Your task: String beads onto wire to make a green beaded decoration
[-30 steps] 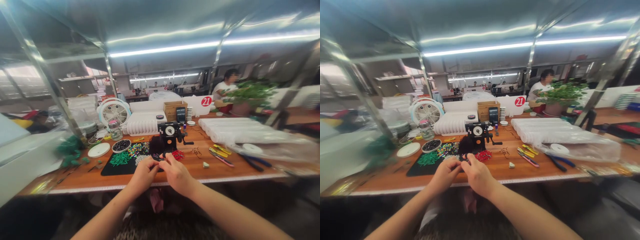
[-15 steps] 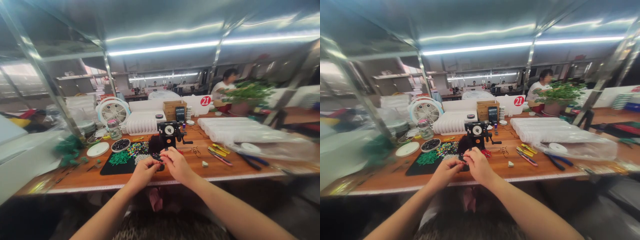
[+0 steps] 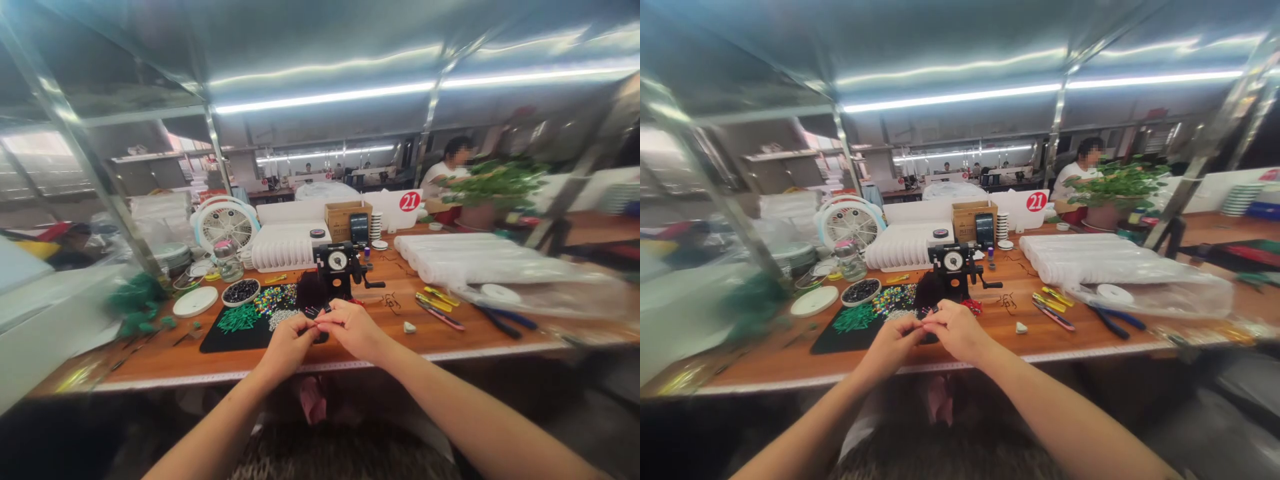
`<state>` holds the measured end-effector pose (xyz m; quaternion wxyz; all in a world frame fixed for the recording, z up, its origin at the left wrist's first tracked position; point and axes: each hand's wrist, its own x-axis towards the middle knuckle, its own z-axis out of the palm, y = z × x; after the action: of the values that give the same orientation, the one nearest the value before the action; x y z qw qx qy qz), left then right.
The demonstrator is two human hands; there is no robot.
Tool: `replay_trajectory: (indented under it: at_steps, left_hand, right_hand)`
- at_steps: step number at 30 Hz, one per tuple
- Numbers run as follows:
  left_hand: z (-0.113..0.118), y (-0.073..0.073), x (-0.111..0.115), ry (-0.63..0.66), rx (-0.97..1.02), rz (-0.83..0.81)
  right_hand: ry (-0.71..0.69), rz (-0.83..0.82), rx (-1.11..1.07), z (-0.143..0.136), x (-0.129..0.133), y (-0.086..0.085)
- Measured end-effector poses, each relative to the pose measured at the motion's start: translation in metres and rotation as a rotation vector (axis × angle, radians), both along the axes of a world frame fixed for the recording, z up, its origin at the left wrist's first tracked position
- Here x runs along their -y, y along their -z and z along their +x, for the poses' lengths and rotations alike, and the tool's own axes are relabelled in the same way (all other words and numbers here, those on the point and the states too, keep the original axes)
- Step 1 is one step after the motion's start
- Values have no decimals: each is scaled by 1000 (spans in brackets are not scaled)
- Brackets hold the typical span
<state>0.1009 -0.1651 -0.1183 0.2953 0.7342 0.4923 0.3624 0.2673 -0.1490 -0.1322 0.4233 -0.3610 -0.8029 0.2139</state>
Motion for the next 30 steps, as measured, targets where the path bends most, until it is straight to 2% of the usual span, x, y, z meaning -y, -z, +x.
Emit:
replay_trajectory:
  at_steps: [6,8,15,19,23,26,28,30]
  left_hand:
    - [5,2,2,-38,-37,44]
    - [5,3,2,-53,-48,54]
    - [5,9,2,-10,-167,188]
    - [1,11,0,52,-298,345]
    - [-5,11,-5,180,-502,541]
    - [-5,11,-10,211,-517,626]
    - [-2,8,-11,143,-370,531]
    - [1,4,-10,27,-136,300]
  right_hand:
    - [91,265,174,-3,10,5]
    - [129,294,180,-6,13,8]
    - [175,-65,-113,-9,8,7]
    - [118,-232,-139,-4,-4,0]
    - [21,-431,-153,-2,-19,-8]
    - [-27,-498,-164,0,-24,-12]
    - [-35,-491,-171,3,-25,-13]
    - [-39,-453,-165,9,-23,-12]
